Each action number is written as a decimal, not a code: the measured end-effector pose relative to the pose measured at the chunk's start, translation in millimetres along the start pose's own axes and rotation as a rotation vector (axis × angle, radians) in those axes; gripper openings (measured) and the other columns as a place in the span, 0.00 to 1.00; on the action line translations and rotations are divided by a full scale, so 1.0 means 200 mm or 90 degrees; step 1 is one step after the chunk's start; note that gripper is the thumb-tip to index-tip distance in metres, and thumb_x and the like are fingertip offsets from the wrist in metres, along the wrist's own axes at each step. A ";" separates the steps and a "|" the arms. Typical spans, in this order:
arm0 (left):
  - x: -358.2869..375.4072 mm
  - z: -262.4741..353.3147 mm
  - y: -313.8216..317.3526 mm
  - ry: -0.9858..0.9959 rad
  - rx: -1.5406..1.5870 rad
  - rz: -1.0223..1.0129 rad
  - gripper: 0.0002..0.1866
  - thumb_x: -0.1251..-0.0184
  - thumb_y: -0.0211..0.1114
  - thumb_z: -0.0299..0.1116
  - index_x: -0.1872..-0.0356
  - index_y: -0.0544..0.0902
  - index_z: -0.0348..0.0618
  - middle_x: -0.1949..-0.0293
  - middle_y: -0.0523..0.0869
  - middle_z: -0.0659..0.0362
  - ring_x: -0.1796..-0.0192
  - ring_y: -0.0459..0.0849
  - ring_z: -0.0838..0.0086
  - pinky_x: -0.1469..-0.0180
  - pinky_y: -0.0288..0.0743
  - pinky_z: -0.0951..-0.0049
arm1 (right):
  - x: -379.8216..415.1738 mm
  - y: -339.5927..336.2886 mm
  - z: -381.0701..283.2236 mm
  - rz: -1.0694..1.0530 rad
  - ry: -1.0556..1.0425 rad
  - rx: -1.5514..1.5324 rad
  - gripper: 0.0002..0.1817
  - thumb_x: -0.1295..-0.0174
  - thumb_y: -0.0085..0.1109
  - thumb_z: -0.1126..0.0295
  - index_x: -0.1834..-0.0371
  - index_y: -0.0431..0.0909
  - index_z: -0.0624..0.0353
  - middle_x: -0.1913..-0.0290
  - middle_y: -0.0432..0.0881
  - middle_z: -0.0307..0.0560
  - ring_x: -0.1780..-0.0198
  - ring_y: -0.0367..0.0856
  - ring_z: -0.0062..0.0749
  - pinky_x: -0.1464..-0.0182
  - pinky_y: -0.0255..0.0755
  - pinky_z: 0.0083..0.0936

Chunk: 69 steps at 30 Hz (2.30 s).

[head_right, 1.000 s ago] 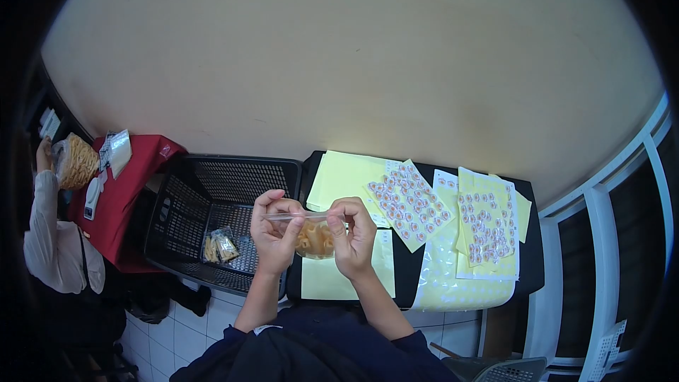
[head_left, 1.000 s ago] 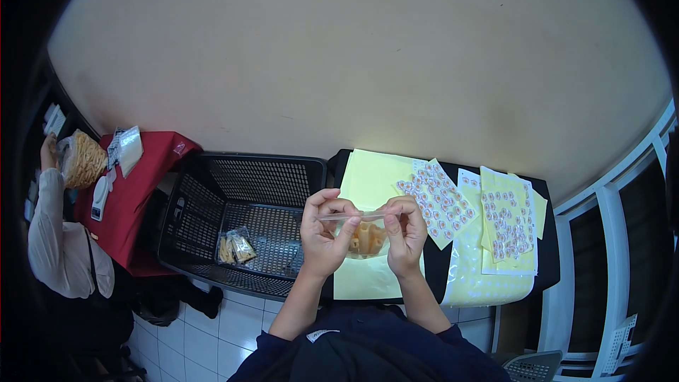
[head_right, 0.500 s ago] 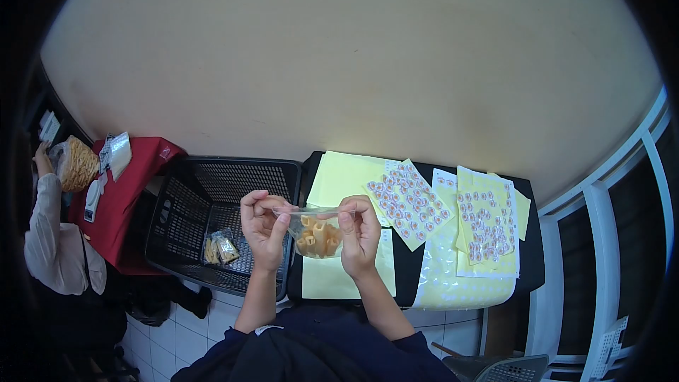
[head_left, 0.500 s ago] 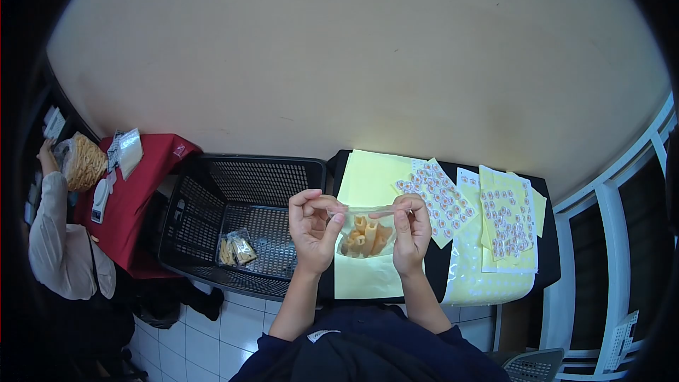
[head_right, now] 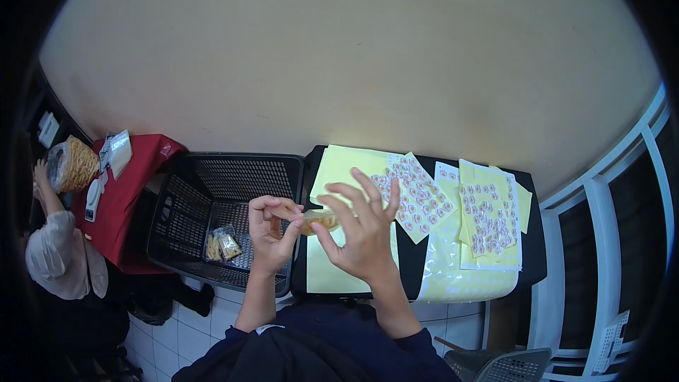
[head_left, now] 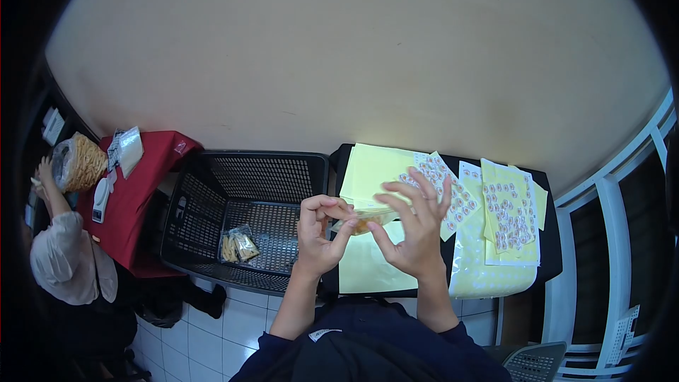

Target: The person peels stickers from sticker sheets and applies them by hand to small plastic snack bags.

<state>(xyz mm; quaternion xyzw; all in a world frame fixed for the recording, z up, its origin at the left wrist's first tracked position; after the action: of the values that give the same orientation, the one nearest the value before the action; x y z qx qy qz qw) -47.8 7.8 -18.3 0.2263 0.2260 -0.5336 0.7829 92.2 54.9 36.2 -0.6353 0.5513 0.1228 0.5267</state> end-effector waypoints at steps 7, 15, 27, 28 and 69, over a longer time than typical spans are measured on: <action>-0.01 0.01 -0.02 0.038 -0.072 -0.041 0.25 0.51 0.58 0.15 0.52 0.58 0.38 0.70 0.74 0.57 0.63 0.74 0.73 0.51 0.69 0.70 | 0.03 0.08 0.00 -0.087 -0.030 -0.028 0.02 0.54 0.59 0.69 0.76 0.76 0.50 0.67 0.75 0.31 0.45 0.67 0.32 0.36 0.27 0.49; -0.03 0.03 -0.03 0.065 -0.115 -0.059 0.31 0.54 0.59 0.16 0.46 0.56 0.34 0.69 0.75 0.56 0.63 0.75 0.74 0.55 0.69 0.74 | 0.03 0.12 -0.01 -0.041 -0.041 -0.018 0.02 0.54 0.59 0.70 0.76 0.76 0.52 0.68 0.76 0.31 0.49 0.70 0.30 0.37 0.29 0.50; -0.03 0.04 -0.06 0.095 -0.187 -0.042 0.26 0.53 0.59 0.14 0.52 0.60 0.35 0.72 0.76 0.57 0.67 0.77 0.75 0.52 0.70 0.71 | 0.04 0.17 -0.02 -0.017 -0.042 -0.017 0.02 0.53 0.59 0.69 0.77 0.76 0.52 0.69 0.76 0.31 0.51 0.71 0.28 0.36 0.29 0.50; -0.02 0.04 -0.06 0.091 -0.187 -0.039 0.25 0.53 0.59 0.14 0.52 0.60 0.35 0.72 0.76 0.57 0.68 0.77 0.75 0.52 0.70 0.70 | 0.04 0.17 -0.02 -0.017 -0.043 -0.017 0.02 0.53 0.59 0.69 0.77 0.76 0.52 0.69 0.76 0.31 0.51 0.71 0.28 0.36 0.29 0.50; 0.19 -0.13 -0.08 -0.236 0.086 -0.122 0.31 0.47 0.60 0.23 0.43 0.55 0.38 0.51 0.73 0.50 0.50 0.73 0.70 0.48 0.67 0.69 | 0.41 0.04 0.33 -0.139 0.266 -0.367 0.06 0.49 0.59 0.73 0.78 0.72 0.58 0.73 0.75 0.40 0.61 0.75 0.27 0.43 0.54 0.34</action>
<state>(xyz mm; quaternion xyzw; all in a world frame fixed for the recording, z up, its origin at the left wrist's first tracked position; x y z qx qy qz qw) -53.3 -10.8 -63.5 0.1540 0.0624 -0.6522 0.7396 144.1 63.1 -55.9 -0.8240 0.5186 0.0837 0.2122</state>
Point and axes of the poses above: each hand's wrist, its own x-axis away from the middle knuckle, its own y-axis out of the palm, z = x × y, the point moved 1 cm from there along -x, towards the middle knuckle
